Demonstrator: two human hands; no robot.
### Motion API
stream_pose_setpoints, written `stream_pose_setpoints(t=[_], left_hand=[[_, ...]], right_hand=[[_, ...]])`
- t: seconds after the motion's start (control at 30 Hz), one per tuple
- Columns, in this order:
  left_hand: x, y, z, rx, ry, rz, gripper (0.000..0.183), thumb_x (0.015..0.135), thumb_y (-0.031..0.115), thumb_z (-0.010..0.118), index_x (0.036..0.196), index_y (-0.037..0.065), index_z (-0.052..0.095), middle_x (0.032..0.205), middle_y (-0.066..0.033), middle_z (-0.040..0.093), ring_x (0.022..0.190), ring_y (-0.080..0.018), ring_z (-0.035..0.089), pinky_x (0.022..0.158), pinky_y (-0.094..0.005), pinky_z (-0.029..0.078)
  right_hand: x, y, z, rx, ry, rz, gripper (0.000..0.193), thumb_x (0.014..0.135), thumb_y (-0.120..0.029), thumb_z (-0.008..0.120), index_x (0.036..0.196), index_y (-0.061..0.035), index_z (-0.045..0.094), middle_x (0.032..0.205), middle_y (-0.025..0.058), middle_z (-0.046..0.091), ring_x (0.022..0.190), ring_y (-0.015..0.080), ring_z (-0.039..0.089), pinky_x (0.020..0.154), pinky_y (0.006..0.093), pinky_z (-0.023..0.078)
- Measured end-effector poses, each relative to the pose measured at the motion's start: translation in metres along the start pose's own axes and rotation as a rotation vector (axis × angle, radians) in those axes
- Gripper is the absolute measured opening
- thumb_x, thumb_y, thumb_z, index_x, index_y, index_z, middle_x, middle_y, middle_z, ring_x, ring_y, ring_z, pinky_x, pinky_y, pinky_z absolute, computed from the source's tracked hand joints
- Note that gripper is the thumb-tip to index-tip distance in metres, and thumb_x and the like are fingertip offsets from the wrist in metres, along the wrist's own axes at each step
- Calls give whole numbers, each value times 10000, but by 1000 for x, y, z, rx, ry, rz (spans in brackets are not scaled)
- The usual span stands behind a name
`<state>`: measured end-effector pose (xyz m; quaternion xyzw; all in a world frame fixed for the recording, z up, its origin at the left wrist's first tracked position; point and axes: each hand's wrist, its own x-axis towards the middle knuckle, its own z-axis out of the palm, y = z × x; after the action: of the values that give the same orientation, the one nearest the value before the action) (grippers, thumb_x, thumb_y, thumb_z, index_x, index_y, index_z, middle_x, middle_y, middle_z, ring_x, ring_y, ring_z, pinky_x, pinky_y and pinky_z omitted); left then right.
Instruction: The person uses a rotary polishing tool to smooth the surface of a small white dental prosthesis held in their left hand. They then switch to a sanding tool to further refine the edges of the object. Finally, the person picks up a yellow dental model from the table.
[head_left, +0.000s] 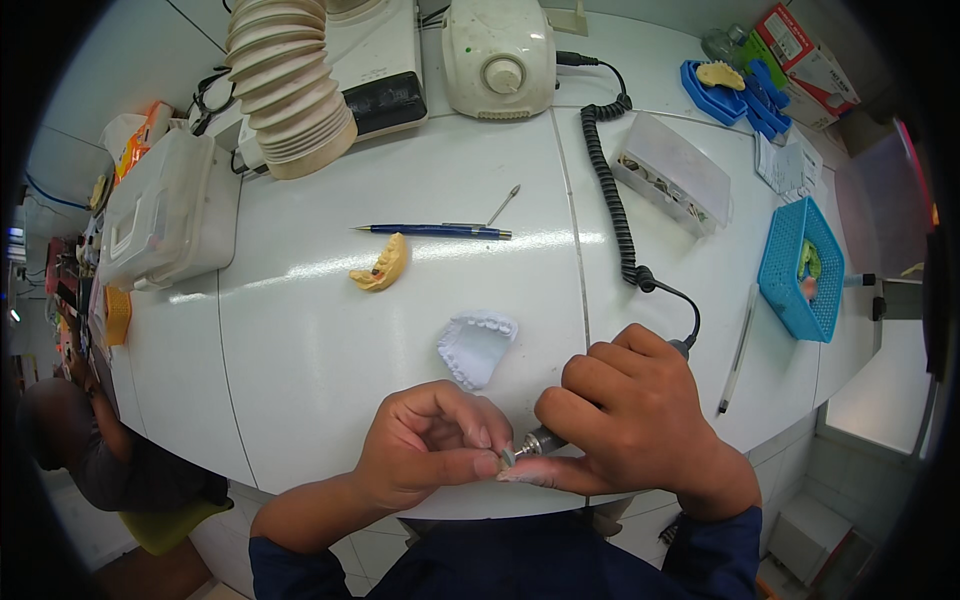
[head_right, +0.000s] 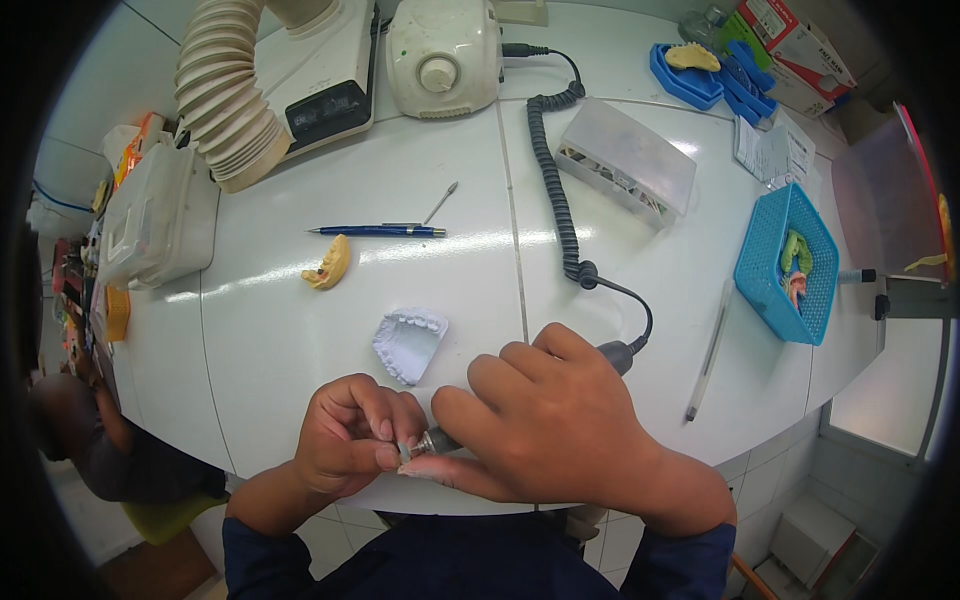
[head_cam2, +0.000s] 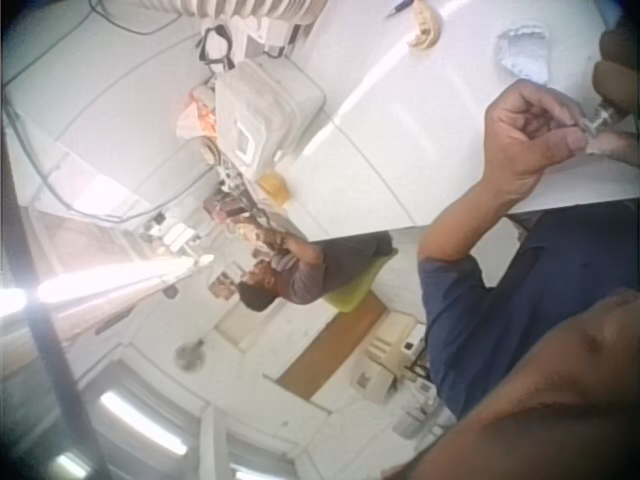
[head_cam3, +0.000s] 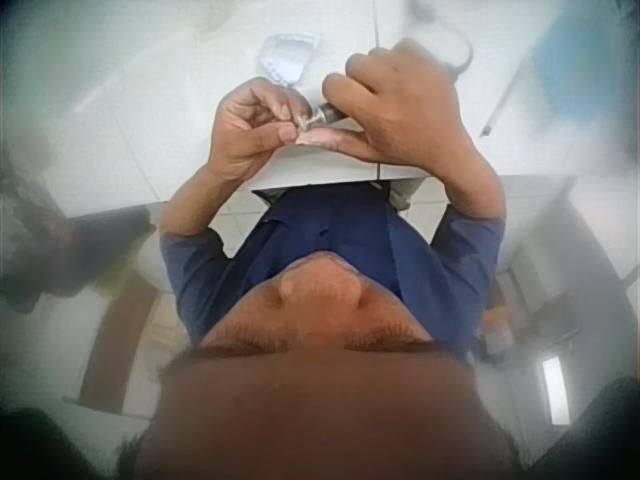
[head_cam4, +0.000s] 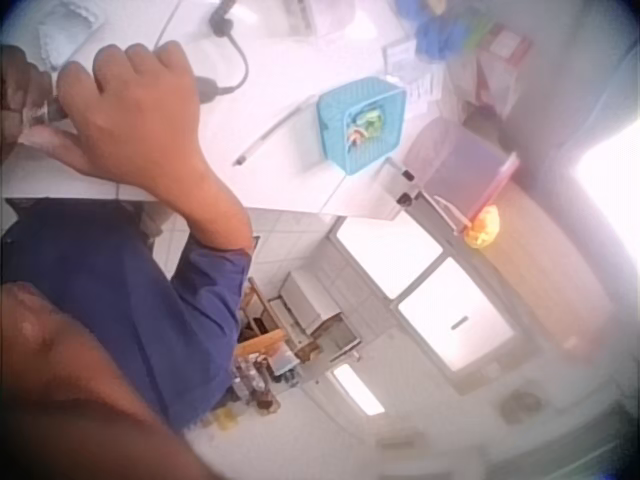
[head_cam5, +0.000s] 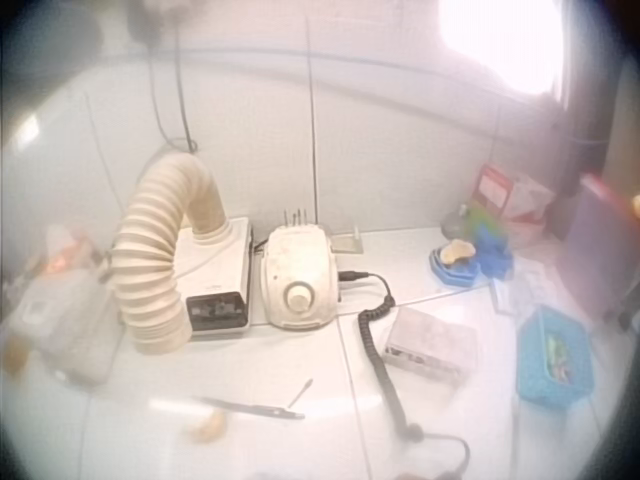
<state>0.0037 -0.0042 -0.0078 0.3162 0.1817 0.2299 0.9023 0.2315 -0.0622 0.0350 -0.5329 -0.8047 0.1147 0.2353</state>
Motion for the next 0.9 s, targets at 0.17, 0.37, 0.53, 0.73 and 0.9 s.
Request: stream_pose_setpoints(t=[0.17,0.37,0.53,0.73,0.9], left_hand=[[0,-1,-1,-5,0,2,215,852,-107,688,940,57,580,1017,-128,658,944,-143,619,885,-304,488],[1,-2,0,-13,-4,16,222,854,-109,686,945,59,574,1011,-125,656,949,-146,620,880,-308,495],[1,-1,1,-25,0,12,228,852,-106,691,948,61,570,1008,-121,655,943,-142,618,879,-304,490],[-1,-2,0,-17,8,9,226,851,-94,701,945,62,566,1001,-121,657,930,-132,612,867,-295,481],[-1,-2,0,6,24,23,223,849,-90,707,940,57,567,993,-122,658,923,-136,615,864,-295,485]], right_hand=[[0,0,1,1,14,-1,419,810,-550,692,726,-161,559,632,-10,395,542,155,454,550,316,313],[0,0,2,-5,18,-4,418,807,-549,694,724,-162,558,630,-11,391,543,155,454,551,314,313],[0,-1,0,-17,3,-15,430,805,-557,693,719,-157,558,626,-11,395,545,154,458,550,312,312],[1,0,2,-18,48,9,471,809,-585,683,718,-141,557,620,-8,399,531,158,452,548,311,309],[0,0,3,-20,46,10,471,812,-589,680,723,-141,564,621,-6,399,526,160,446,546,312,307]])
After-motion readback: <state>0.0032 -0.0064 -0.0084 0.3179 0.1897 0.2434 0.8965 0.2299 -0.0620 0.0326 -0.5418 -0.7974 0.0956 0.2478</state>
